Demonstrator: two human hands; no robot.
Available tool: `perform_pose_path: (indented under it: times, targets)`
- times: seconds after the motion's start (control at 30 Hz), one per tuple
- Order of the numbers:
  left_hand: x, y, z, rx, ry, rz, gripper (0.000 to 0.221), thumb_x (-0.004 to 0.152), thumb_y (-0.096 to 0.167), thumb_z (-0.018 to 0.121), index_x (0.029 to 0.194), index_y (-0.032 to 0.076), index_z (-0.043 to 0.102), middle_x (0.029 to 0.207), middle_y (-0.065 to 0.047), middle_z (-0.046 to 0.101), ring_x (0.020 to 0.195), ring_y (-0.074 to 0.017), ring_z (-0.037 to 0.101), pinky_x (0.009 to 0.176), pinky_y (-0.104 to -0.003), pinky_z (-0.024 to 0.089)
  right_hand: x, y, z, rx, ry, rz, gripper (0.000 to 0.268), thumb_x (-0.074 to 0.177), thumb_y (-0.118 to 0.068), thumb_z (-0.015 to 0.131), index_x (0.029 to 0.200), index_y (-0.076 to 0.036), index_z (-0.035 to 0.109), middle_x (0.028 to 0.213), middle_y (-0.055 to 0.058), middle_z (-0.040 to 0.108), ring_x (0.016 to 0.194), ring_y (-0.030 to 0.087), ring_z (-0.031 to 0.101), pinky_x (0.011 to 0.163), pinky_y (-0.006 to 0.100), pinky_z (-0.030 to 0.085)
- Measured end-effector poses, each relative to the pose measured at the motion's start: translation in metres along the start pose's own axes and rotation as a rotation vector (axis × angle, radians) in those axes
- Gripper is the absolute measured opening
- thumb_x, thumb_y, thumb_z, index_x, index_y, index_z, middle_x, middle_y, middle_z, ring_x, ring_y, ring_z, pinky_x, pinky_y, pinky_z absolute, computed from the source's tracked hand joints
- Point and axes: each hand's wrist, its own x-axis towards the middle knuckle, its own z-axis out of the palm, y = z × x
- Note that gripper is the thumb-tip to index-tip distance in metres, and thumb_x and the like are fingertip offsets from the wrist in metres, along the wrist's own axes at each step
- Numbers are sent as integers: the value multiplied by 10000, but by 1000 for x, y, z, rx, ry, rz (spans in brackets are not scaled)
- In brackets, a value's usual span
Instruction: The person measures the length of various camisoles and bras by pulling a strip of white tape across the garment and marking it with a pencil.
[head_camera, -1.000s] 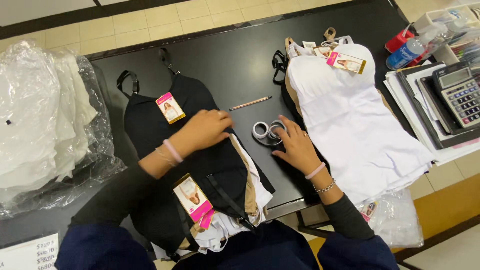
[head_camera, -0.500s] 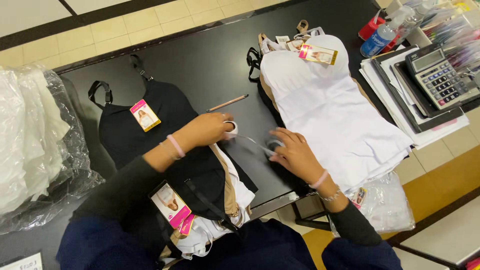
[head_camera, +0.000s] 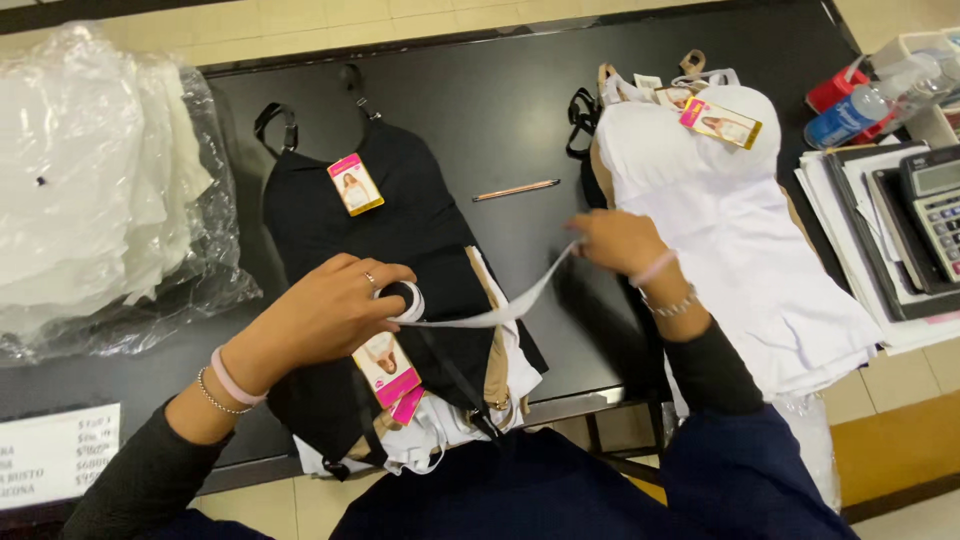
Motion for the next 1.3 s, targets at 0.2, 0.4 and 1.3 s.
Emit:
perform_pose_path:
  times: [0.2,0.4,1.3]
  targets:
    - [-48,35,-18,-45,81,-39,232,996,410,545,914,193,543,1228,-61,587,1110,-283,630,898,-445,471,160,-12,65,-165,278,-14,463,965,-207,553,1412,-316,604,1100,85,718,924,375,743,734,561,549]
    - [-83,46,-23,-45,117,-79,260,1003,439,543,915,195,540,1224,-73,596,1105,-286,628,887,-434,465,166,-26,43,-137,250,-87,284,1015,-347,492,1258,-242,594,1042,153,756,1010,426,734,851,574,552]
    - [-152,15,131,-653,848,-524,318,880,235,779,759,66,539,1324,-175,628,1227,-388,632,1047,-465,484,-85,-153,131,840,207,252,534,826,-512,799,1037,-135,485,1023,288,695,1034,538,673,843,584,520]
